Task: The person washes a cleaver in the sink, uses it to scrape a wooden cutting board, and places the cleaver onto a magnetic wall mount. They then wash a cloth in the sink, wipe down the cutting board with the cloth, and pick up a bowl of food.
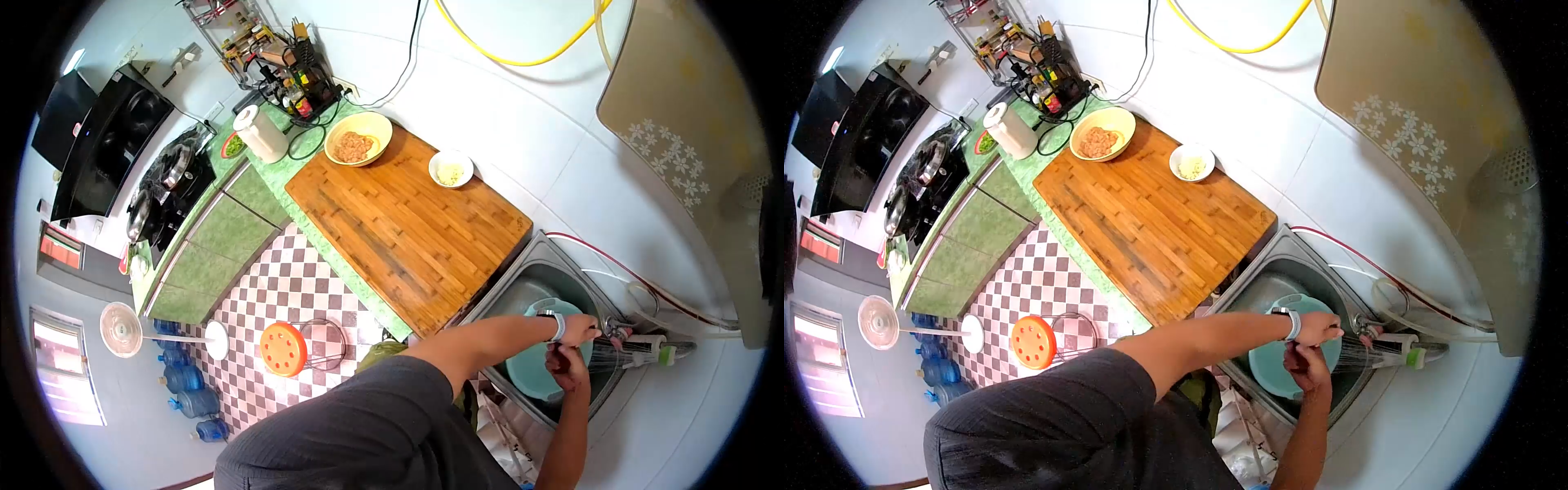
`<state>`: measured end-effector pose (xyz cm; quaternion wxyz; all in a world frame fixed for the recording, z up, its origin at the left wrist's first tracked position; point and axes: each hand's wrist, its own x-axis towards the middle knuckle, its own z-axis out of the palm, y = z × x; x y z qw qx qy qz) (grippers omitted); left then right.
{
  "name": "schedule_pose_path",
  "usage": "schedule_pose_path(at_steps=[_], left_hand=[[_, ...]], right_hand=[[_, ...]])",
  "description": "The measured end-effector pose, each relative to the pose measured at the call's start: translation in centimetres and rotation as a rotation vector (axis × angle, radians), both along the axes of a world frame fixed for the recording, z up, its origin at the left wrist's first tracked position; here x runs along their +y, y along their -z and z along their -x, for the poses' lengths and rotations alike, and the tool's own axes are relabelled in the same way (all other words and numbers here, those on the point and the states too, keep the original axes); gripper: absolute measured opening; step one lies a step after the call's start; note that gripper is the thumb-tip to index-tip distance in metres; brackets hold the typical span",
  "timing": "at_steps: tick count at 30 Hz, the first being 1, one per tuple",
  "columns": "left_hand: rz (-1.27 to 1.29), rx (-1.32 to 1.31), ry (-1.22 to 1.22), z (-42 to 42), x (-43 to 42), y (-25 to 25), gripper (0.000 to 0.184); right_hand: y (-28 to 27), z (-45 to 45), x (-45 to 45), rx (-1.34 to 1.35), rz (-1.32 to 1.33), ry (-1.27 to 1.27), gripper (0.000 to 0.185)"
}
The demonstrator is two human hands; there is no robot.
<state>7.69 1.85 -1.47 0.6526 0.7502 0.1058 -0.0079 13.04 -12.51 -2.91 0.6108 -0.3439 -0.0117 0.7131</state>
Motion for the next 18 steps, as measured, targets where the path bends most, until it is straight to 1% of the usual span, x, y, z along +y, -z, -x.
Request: schedule_pose_path(at_steps=[1,2,3,4,5,6,8,9,10,12,13,15,16,17,18], left_hand=[[-0.038,-0.073,-0.064,-0.4,-0.7,2.3,0.035],[-0.035,-0.071,-0.063,-0.7,-0.8,4.5,0.035],[-0.048,-0.046,-0.135,-0.7,-1.1,5.5,0.032],[-0.06,-0.02,-0.206,-0.6,-1.4,5.7,0.03],[-0.018,0.035,-0.226,-0.3,-1.5,5.9,0.028],[-0.01,0.037,-0.222,-0.2,-1.8,6.2,0.028],[0.003,0.194,-0.329,0.0,-2.0,7.1,0.026],[-0.037,0.208,-0.343,0.2,-2.2,7.2,0.026],[-0.034,0.209,-0.338,0.1,-2.6,8.0,0.026],[-0.08,0.27,-0.464,-0.4,-3.4,9.8,0.026],[-0.078,0.267,-0.458,-0.2,-3.8,9.9,0.026],[-0.127,0.263,-0.55,0.3,-4.1,10.0,0.026],[-0.134,0.251,-0.549,0.1,-4.0,10.3,0.026],[-0.085,0.243,-0.52,0.1,-3.8,10.7,0.027],[-0.038,0.238,-0.491,0.2,-3.4,10.7,0.029]], right_hand=[[-0.1,0.3,0.3,-0.157,0.079,-0.038,0.031],[0.0,0.5,0.5,-0.312,0.16,-0.074,0.028],[0.6,0.5,0.6,-0.311,0.166,-0.073,0.028],[1.7,0.6,0.8,-0.409,0.215,-0.088,0.026],[2.5,0.5,0.7,-0.506,0.265,-0.104,0.024],[2.2,0.9,0.9,-0.503,0.273,-0.103,0.024],[1.6,2.3,1.9,-0.859,0.512,-0.223,0.023],[3.8,2.0,1.2,-0.856,0.518,-0.221,0.023],[7.4,1.7,0.5,-1.122,0.375,-0.193,0.026],[11.0,2.0,0.1,-1.382,0.228,-0.158,0.03],[11.3,2.9,0.3,-0.999,0.105,0.138,0.035],[10.9,3.9,0.1,-0.611,-0.021,0.414,0.041],[9.3,4.6,0.2,-1.201,0.097,0.262,0.042],[7.5,4.9,0.4,-1.78,0.226,0.08,0.044],[6.1,4.9,0.6,-1.786,0.218,0.091,0.044]])
